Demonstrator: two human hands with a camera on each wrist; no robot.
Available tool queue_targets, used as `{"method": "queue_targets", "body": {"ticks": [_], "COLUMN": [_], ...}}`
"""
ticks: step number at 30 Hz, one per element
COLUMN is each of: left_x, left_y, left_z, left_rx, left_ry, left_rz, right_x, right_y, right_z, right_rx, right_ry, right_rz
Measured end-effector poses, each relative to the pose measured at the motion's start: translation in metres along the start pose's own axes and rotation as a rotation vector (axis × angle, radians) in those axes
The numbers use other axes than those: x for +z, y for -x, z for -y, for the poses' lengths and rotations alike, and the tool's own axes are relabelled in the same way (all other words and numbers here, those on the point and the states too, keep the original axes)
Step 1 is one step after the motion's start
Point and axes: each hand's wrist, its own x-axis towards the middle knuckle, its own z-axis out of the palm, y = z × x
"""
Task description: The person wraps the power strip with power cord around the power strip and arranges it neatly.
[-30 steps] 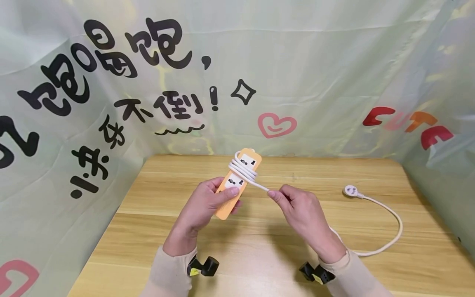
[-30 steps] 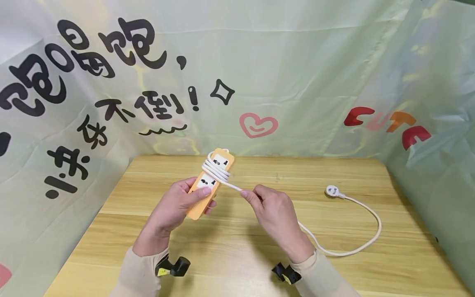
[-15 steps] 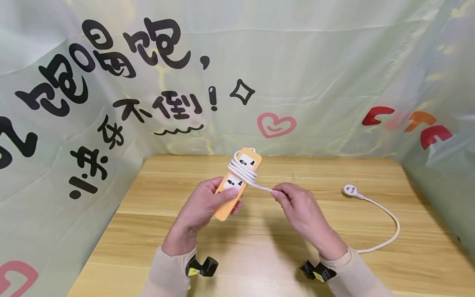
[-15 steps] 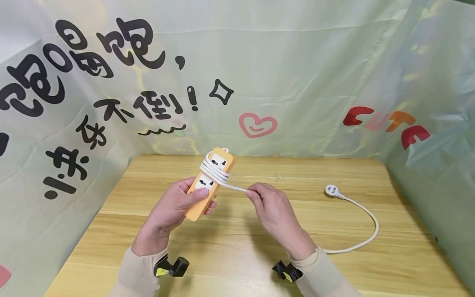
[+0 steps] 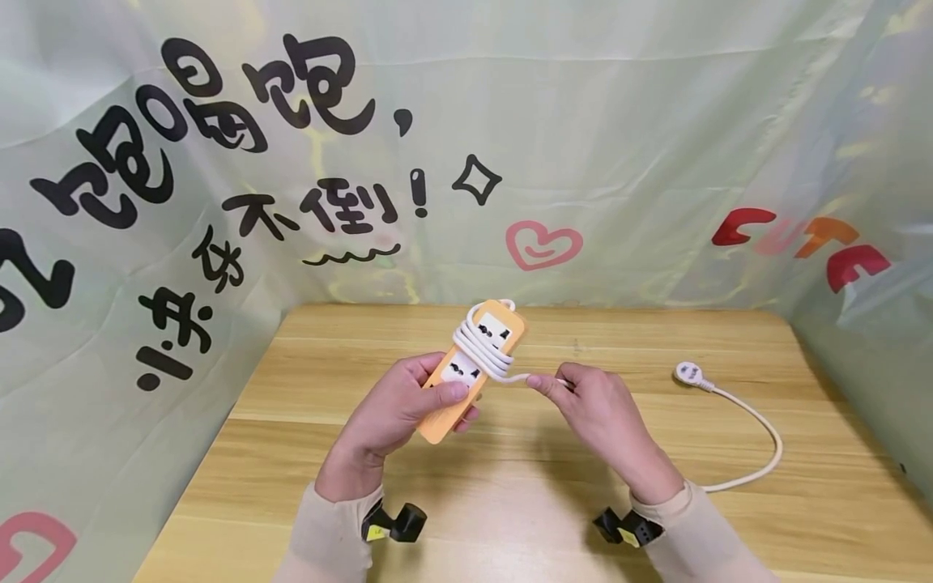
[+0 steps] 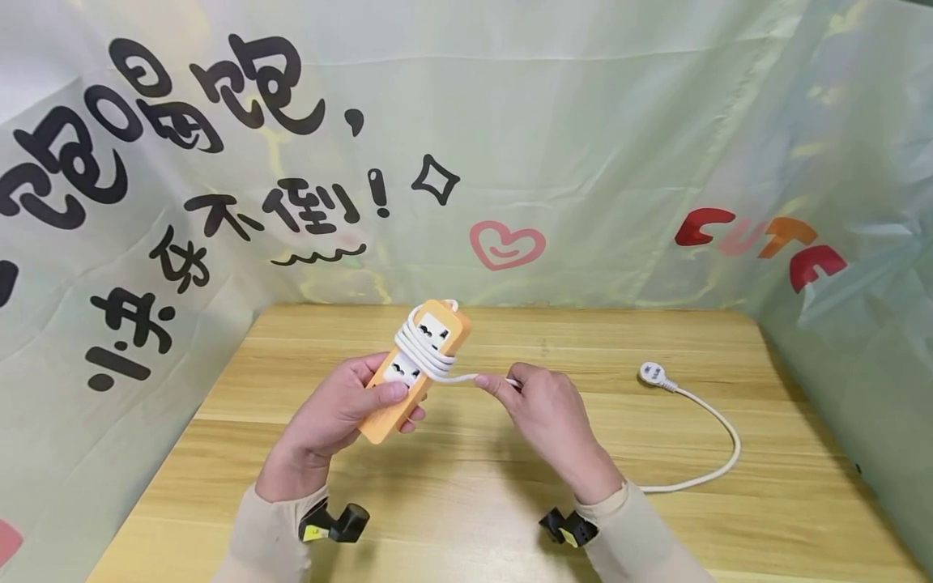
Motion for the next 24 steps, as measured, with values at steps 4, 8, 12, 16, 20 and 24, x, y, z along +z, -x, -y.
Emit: {"method": "queue_targets", "body": {"ticks": [4,8,12,16,20,24], "left_x": [0.0,0.0,0.0,-0.001,-0.001,-0.002], "left_y": [0.0,-0.001,-0.001,-0.001,-0.001,-0.001], "left_z": [0.001,0.001,0.003,0.004,0.005,0.006], "left_rx": [-0.014,-0.034,-0.052,-0.056,-0.056,-0.091], "left_ry": [0.004,-0.011,-0.022,-0.007,0.003,-0.064], "left_rz": [0.019,0.029,0.068,0.133,0.191,0.241], "right_x": [-0.004,-0.004,0.0,0.003,0.003,0.002], "right_y": [-0.001,-0.003,-0.004,-0.004,-0.003,-0.004], "right_z": [-0.001,-0.004,-0.006,-0.009,-0.011,-0.012], "right_rx": [-0.027,-0.075,-0.073,-0.044,-0.032,-0.051], "right_ry": [-0.074,-0.11,-0.065,0.01,0.062,0.089], "right_rz": [0.043,0.118,0.1,0.045,0.011,-0.01]}}
